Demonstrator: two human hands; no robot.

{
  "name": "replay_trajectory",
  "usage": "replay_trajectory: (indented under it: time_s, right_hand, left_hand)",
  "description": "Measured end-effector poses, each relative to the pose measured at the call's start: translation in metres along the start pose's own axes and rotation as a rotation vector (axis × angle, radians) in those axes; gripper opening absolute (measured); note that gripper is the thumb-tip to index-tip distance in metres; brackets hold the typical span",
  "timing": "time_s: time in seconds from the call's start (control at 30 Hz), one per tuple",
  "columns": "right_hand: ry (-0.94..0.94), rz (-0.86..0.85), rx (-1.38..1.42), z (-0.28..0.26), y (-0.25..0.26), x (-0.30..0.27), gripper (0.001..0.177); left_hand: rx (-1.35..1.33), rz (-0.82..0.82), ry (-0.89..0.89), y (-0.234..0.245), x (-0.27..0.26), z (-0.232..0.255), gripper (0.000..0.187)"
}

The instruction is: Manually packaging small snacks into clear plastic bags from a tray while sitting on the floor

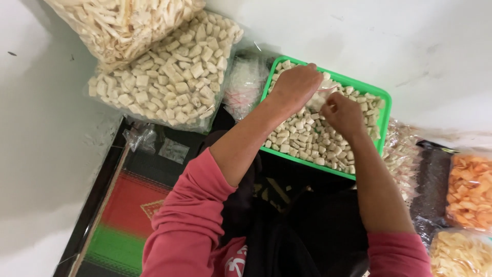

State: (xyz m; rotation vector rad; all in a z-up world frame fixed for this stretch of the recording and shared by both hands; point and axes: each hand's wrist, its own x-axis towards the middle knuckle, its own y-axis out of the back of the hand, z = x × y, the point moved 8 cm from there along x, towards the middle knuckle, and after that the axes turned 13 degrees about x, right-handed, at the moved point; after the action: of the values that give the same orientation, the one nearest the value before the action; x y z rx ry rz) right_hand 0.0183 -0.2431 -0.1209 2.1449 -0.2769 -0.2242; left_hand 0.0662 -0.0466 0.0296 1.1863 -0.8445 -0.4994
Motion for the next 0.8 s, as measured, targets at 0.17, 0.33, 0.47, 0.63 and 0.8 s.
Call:
replay_trajectory:
  time_s: [0.17, 0.33, 0.47, 0.63, 0.8]
  right_hand:
    - [0.069, 0.165, 0.261, -0.047, 0.077, -0.031, 0.023]
    - [0.189, 0.251, 0.310, -0.096, 0.117, -0.063, 0.014]
    - [0.542, 0.364, 0.165, -0.114, 0.118, -0.071, 0.019]
    - [0.489, 0.325, -0.095, -0.127, 0.114, -0.088, 0.018]
    - [0.426, 0.188, -0.353, -0.131, 0.092, -0.100, 0.023]
  left_hand:
    - [-0.053, 0.016, -0.049, 0.012, -0.006, 0.009, 0.010]
    - [-0.049, 0.045, -0.108, 0.008, -0.008, 0.023, 0.011]
    - [-0.050, 0.056, -0.131, 0.000, -0.010, 0.029, 0.007]
    - [-0.107, 0.041, -0.118, 0.015, -0.023, 0.035, 0.006]
    - [-0.139, 0.094, -0.243, 0.011, -0.029, 0.046, 0.005]
